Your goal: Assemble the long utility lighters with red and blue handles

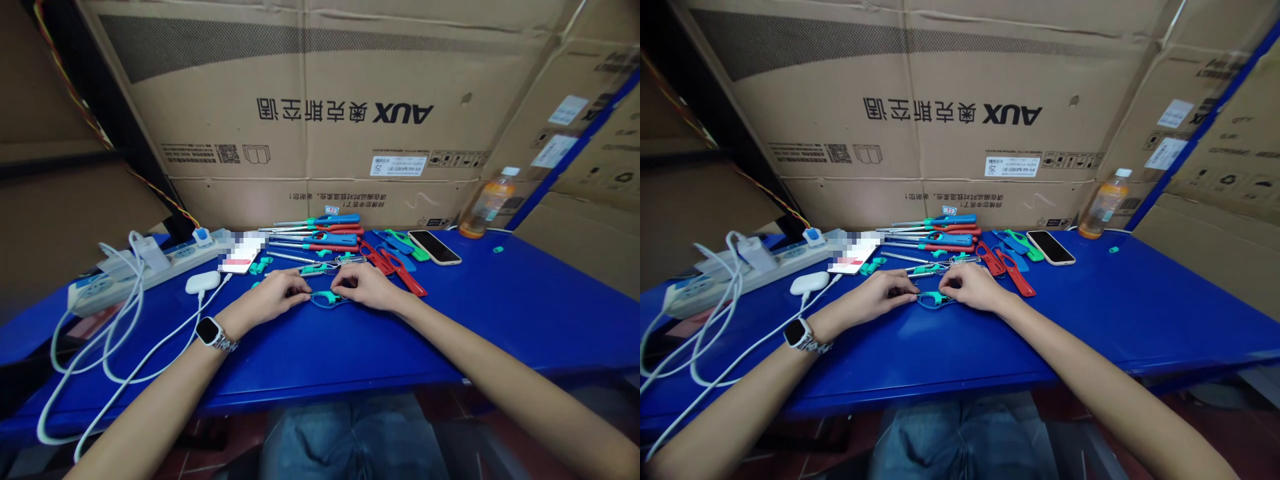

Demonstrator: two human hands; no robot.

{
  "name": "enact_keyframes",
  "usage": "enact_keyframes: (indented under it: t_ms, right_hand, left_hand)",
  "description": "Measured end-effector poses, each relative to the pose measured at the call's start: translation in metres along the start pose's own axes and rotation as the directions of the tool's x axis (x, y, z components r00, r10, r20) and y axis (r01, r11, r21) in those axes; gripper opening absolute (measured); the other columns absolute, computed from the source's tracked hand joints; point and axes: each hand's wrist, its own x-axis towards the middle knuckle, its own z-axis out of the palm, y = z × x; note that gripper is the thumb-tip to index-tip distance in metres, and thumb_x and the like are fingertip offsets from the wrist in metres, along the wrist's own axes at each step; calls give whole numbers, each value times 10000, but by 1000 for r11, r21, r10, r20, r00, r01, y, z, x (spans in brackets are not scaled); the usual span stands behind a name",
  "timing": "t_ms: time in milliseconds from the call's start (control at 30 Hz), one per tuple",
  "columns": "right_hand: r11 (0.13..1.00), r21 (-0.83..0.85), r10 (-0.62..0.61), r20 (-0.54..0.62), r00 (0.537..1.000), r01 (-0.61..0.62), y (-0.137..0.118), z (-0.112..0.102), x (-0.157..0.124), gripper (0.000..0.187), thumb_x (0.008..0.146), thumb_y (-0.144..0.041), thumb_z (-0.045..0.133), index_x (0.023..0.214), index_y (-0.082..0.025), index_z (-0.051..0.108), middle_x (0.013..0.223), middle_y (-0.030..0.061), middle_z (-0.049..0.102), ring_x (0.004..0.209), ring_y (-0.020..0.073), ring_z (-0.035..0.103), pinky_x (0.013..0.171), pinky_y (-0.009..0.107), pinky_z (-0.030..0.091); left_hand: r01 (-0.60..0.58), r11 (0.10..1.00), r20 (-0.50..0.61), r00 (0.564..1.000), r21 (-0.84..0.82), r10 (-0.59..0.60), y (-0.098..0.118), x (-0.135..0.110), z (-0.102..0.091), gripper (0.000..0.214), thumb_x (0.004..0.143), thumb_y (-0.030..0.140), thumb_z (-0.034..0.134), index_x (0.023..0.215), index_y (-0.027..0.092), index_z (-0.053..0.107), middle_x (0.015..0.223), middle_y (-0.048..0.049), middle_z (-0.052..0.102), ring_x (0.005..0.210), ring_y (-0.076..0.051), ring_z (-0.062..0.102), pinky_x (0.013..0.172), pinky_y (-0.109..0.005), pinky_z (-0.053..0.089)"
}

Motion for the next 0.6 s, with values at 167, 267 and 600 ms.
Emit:
enact_keyframes:
  t_ms: [167, 267, 600]
  right_hand:
    - [999, 22, -32, -131, 991, 35, -1, -13, -9, 133, 895, -229, 585, 907, -201, 715, 941, 18, 724, 796, 142, 616, 704, 263, 412]
    - [1000, 13, 3, -188, 982, -1, 5, -22, -20, 136, 896, -225, 566, 909, -194, 698, 916, 18, 723, 759, 140, 610, 685, 261, 419]
    - [865, -379, 206, -330, 921, -329, 15, -43, -44, 151, 899, -255, 529, 864, -223, 672, 912, 32, 703, 922, 210, 587, 667, 292, 371]
  left_hand:
    - [3, 998, -22, 1000, 57, -1, 6, -1, -2, 301, 932, 412, 577, 1090, 194, 709, 1006, -72, 659, 884, -201, 634, 792, -324, 515]
    - [-54, 989, -46, 997, 141, 61, 13, -1, 3, 366, 954, 437, 542, 1228, 224, 658, 1137, -86, 629, 1037, -230, 606, 909, -372, 496]
    - [-118, 962, -24, 992, 246, 128, 25, 3, 7, 489, 907, 557, 572, 1275, 242, 638, 1264, -101, 600, 1151, -288, 566, 983, -452, 451]
